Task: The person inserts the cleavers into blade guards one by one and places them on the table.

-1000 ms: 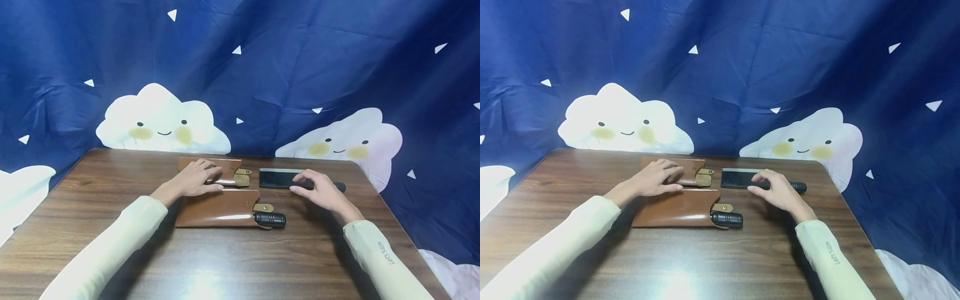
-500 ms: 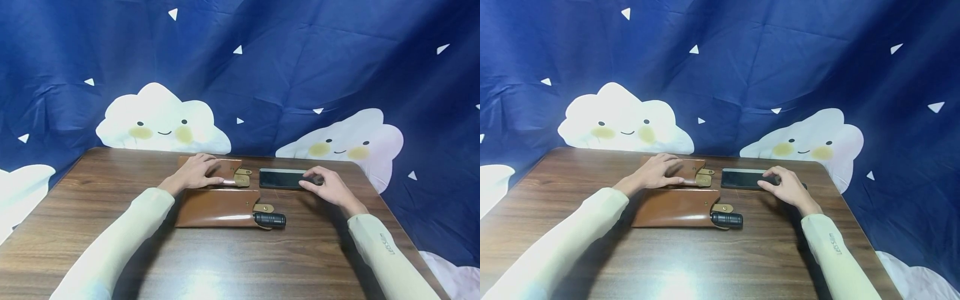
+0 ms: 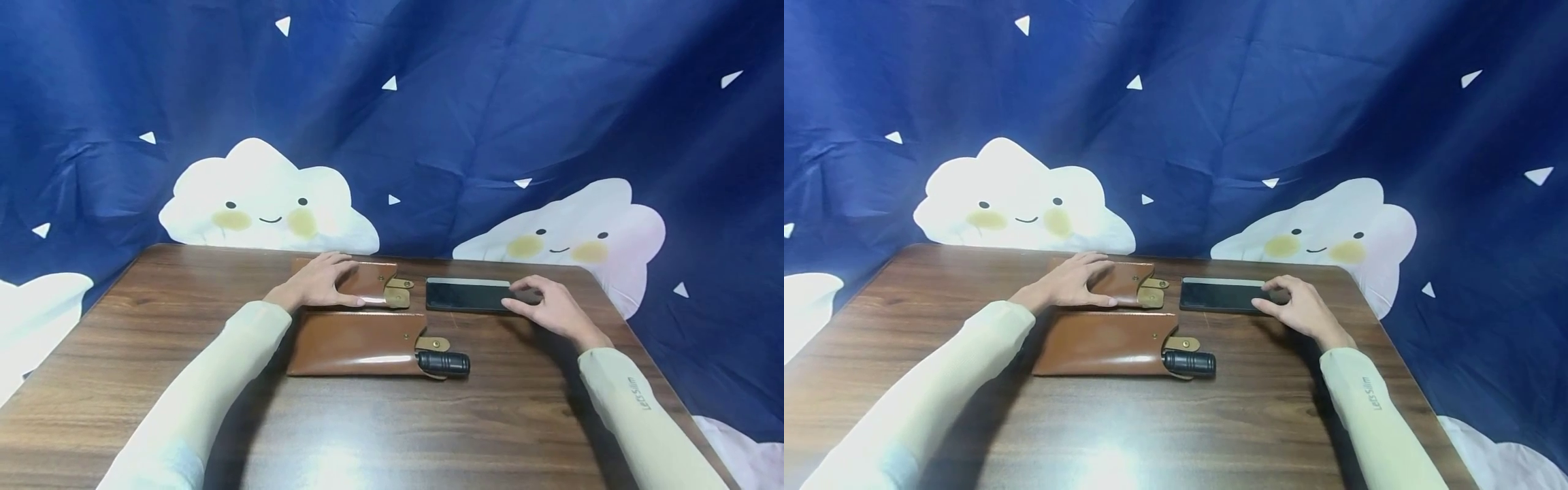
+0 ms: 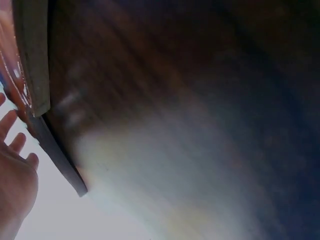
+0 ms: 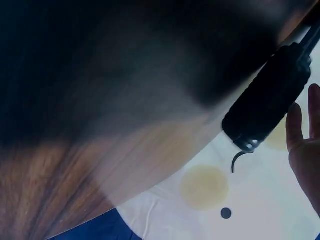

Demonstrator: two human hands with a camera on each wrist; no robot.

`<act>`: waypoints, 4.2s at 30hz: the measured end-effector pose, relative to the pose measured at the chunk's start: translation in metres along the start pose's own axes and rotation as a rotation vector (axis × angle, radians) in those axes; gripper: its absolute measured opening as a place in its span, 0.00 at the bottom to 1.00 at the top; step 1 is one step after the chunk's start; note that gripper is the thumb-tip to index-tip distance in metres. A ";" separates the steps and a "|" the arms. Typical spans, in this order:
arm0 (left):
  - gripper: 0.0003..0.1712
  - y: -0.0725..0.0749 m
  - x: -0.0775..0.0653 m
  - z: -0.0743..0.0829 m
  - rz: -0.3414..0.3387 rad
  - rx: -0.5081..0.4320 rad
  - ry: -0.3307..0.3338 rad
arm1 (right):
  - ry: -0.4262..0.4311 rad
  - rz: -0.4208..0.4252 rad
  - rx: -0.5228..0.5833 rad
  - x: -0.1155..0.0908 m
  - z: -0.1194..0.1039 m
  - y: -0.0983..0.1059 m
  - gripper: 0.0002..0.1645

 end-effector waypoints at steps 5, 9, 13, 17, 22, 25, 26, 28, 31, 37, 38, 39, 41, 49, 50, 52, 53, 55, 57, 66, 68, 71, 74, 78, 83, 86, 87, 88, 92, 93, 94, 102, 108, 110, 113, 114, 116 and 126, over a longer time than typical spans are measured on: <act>0.57 -0.002 0.005 0.001 -0.009 0.024 -0.028 | -0.024 -0.007 -0.003 0.002 0.010 0.006 0.36; 0.58 -0.012 0.007 0.004 -0.065 0.068 -0.058 | -0.054 -0.023 -0.013 0.001 0.020 0.007 0.38; 0.59 -0.016 0.006 0.003 -0.096 0.070 -0.048 | -0.056 -0.038 -0.038 -0.001 0.027 0.006 0.39; 0.59 -0.017 0.005 0.001 -0.095 0.065 -0.038 | -0.047 -0.045 -0.064 -0.001 0.031 0.006 0.37; 0.60 -0.020 0.006 -0.002 -0.097 0.067 -0.029 | -0.058 -0.064 -0.096 -0.001 0.038 0.004 0.34; 0.60 -0.020 0.007 -0.001 -0.097 0.067 -0.024 | -0.060 -0.074 -0.102 -0.001 0.040 0.004 0.31; 0.60 -0.020 0.007 -0.001 -0.093 0.069 -0.024 | -0.061 -0.077 -0.101 -0.001 0.041 0.004 0.30; 0.60 -0.018 0.008 0.001 -0.087 0.071 -0.026 | -0.067 -0.085 -0.091 -0.001 0.042 0.004 0.29; 0.59 -0.015 0.008 0.002 -0.077 0.078 -0.030 | -0.073 -0.093 -0.072 0.000 0.043 0.005 0.28; 0.58 -0.012 0.008 0.002 -0.086 0.079 -0.023 | -0.064 -0.094 -0.070 0.002 0.041 0.006 0.27; 0.58 -0.012 0.008 0.002 -0.088 0.078 -0.021 | -0.065 -0.092 -0.072 0.002 0.041 0.006 0.27; 0.58 -0.013 0.008 0.002 -0.092 0.076 -0.017 | -0.065 -0.089 -0.077 0.002 0.041 0.006 0.27; 0.58 -0.013 0.008 0.001 -0.095 0.078 -0.014 | -0.066 -0.087 -0.074 0.002 0.040 0.006 0.26; 0.57 -0.009 0.011 0.004 -0.104 0.091 -0.012 | -0.040 -0.088 -0.042 0.002 0.032 0.005 0.23; 0.56 -0.006 0.012 0.005 -0.103 0.090 -0.014 | -0.036 -0.080 -0.044 0.002 0.031 0.005 0.23; 0.56 -0.003 0.013 0.007 -0.097 0.091 -0.022 | -0.032 -0.061 -0.044 0.001 0.029 0.007 0.23; 0.56 -0.002 0.013 0.008 -0.096 0.094 -0.024 | -0.026 -0.052 -0.049 0.001 0.028 0.008 0.23; 0.55 0.000 0.014 0.008 -0.086 0.100 -0.029 | -0.022 -0.041 -0.047 0.000 0.026 0.010 0.23; 0.55 0.002 0.014 0.009 -0.072 0.112 -0.031 | -0.017 -0.033 -0.038 0.000 0.023 0.011 0.23; 0.56 0.005 0.014 0.007 -0.028 0.115 -0.025 | 0.035 0.053 -0.023 -0.005 0.009 0.019 0.22; 0.56 0.006 0.013 0.006 -0.019 0.116 -0.022 | 0.052 0.082 -0.026 -0.006 0.006 0.021 0.21; 0.55 0.009 0.012 0.006 0.004 0.120 -0.023 | 0.065 0.114 -0.024 -0.007 0.001 0.024 0.20; 0.55 0.013 0.009 0.007 0.040 0.111 -0.034 | 0.070 0.126 -0.013 -0.009 -0.002 0.025 0.21; 0.55 0.019 0.004 0.011 0.082 0.093 -0.050 | 0.072 0.133 -0.005 -0.011 -0.005 0.025 0.22; 0.55 0.022 0.000 0.011 0.102 0.077 -0.047 | 0.081 0.142 -0.015 -0.014 -0.009 0.025 0.21; 0.55 0.023 -0.002 0.011 0.107 0.076 -0.043 | 0.092 0.153 -0.018 -0.017 -0.013 0.025 0.20; 0.55 0.023 -0.003 0.011 0.107 0.077 -0.043 | 0.094 0.154 -0.016 -0.018 -0.014 0.025 0.20; 0.55 0.024 -0.003 0.011 0.107 0.077 -0.043 | 0.094 0.156 -0.013 -0.019 -0.015 0.025 0.20; 0.55 0.025 -0.006 0.011 0.117 0.077 -0.048 | 0.100 0.172 -0.003 -0.021 -0.020 0.027 0.19; 0.55 0.025 -0.006 0.011 0.119 0.075 -0.048 | 0.104 0.174 -0.002 -0.021 -0.021 0.027 0.19; 0.56 0.025 -0.007 0.011 0.122 0.074 -0.047 | 0.108 0.177 0.000 -0.021 -0.022 0.026 0.19; 0.56 0.027 -0.012 0.013 0.135 0.077 -0.055 | 0.137 0.185 -0.001 -0.022 -0.031 0.022 0.17; 0.56 0.031 -0.015 0.016 0.144 0.076 -0.060 | 0.147 0.173 -0.002 -0.023 -0.036 0.017 0.18; 0.57 0.032 -0.015 0.017 0.142 0.072 -0.058 | 0.142 0.171 -0.002 -0.024 -0.036 0.016 0.18; 0.59 0.033 -0.015 0.017 0.138 0.065 -0.053 | 0.135 0.169 0.000 -0.025 -0.036 0.014 0.19; 0.59 0.033 -0.015 0.017 0.137 0.063 -0.052 | 0.136 0.170 0.002 -0.025 -0.036 0.014 0.19; 0.59 0.034 -0.015 0.017 0.134 0.061 -0.048 | 0.138 0.172 0.008 -0.026 -0.037 0.013 0.19; 0.58 0.036 -0.018 0.020 0.137 0.064 -0.060 | 0.164 0.168 0.026 -0.023 -0.045 0.007 0.18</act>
Point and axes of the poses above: each hand's wrist, its own x-axis towards the middle knuckle, its own y-axis out of the back of the hand, z = x × y, the point moved 10 cm from there along x, towards the middle knuckle, and after that the axes turned 12 degrees about x, right-handed, at the moved point
